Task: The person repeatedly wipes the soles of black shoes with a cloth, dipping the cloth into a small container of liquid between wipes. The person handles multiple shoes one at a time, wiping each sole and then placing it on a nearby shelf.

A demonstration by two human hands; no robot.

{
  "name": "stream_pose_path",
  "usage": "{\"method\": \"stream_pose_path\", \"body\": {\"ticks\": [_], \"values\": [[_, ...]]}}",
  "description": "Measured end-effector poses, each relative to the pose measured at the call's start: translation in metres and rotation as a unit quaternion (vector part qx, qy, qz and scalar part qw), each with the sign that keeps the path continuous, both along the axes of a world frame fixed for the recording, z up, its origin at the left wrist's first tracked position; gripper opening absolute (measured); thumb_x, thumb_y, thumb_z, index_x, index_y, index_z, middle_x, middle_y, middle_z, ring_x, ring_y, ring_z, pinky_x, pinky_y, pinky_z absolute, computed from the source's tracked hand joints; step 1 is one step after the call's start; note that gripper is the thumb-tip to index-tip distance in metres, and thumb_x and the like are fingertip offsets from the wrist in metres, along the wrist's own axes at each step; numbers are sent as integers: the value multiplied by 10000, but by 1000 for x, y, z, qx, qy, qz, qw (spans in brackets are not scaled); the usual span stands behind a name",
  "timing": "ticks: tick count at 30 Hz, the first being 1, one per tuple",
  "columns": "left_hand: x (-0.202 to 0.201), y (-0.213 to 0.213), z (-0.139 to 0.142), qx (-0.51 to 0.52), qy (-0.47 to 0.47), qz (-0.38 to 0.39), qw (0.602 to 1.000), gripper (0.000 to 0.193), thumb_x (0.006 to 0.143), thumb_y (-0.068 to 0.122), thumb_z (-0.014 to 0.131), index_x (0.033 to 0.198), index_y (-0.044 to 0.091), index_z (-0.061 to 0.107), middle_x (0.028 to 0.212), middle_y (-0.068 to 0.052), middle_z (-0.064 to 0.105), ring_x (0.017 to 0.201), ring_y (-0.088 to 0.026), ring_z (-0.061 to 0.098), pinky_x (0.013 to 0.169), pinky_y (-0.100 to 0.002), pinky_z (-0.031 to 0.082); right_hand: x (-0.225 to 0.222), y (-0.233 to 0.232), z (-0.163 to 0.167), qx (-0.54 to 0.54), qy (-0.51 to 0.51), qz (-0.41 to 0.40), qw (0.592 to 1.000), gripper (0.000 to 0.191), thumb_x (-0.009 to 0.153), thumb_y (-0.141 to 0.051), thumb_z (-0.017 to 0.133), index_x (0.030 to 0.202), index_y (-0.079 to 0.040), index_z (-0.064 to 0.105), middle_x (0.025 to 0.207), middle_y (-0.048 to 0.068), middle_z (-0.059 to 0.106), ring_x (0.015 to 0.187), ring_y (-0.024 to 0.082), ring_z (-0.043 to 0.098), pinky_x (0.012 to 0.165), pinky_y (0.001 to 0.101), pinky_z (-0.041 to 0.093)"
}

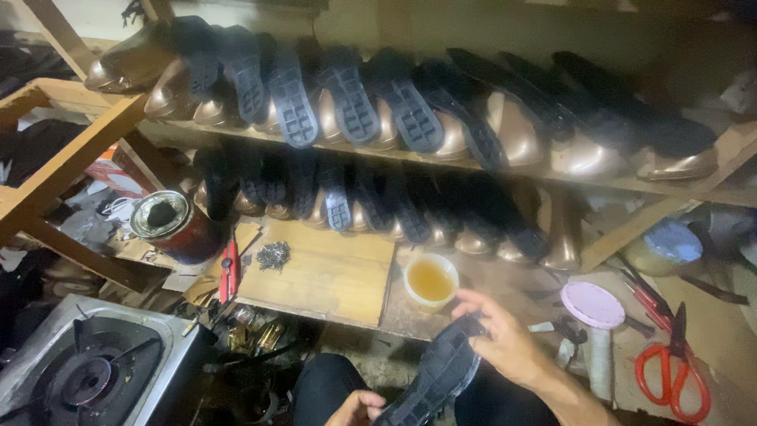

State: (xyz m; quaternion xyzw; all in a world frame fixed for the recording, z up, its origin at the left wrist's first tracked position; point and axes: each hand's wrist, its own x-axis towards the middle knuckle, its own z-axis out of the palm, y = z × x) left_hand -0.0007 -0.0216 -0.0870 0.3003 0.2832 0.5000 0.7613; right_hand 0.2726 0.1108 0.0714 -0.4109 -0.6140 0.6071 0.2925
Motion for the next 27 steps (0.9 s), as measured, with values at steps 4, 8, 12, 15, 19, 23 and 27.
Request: {"method": "stream_pose_path", "body": {"ticks": [4,8,12,15,19,23,27], "values": [[-12,-9,-10,77,4,76,994,403,935,118,663,1261,-66,513,1019,-259,743,906,-277,725,878,-405,569,3,9,2,83,-59,-31,994,736,852,-129,656,1526,-96,361,1486,143,531,1328,289,562,1075,460,513],[-46,-10,-3,164,-98,79,979,463,913,106,602,1318,-57,448,1112,-270,718,1019,-311,725,959,-434,551,12,27,-1,65,-154,-119,979,765,852,-274,666,1542,-156,356,1527,127,493,1349,268,544,1074,500,501],[-93,-26,43,57,144,255,954,757,662,-208,605,1368,12,446,1075,-208,738,964,-272,719,881,-401,536,17,35,-16,38,-192,-156,968,767,857,-300,681,1546,-197,360,1497,122,524,1333,266,555,1073,515,505],[-131,-26,105,127,218,367,895,737,672,-187,587,1377,5,494,1086,-173,655,1033,-241,663,901,-399,535,20,34,-27,26,-263,-157,952,736,888,-321,659,1548,-207,355,1482,77,553,1257,247,622,1034,497,534],[-160,-13,199,213,273,461,817,688,710,-166,599,1366,13,493,1228,-117,528,1169,-178,551,1008,-352,468,22,28,-38,94,-329,-151,927,711,870,-330,683,1516,-194,420,1400,18,650,1014,219,743,898,396,619],[-181,11,286,156,256,503,810,640,775,-119,525,1379,73,435,1228,-110,537,972,-165,629,748,-293,570,21,23,-48,171,-343,-161,909,650,839,-303,719,1446,-181,519,1297,16,698,884,167,754,817,339,604],[-220,82,344,169,485,538,669,355,1062,-8,438,1415,18,405,1127,-166,603,818,-208,555,637,-306,468,18,20,-56,212,-324,-182,904,586,820,-270,735,1376,-159,585,1189,19,724,756,149,744,734,318,599]]}}
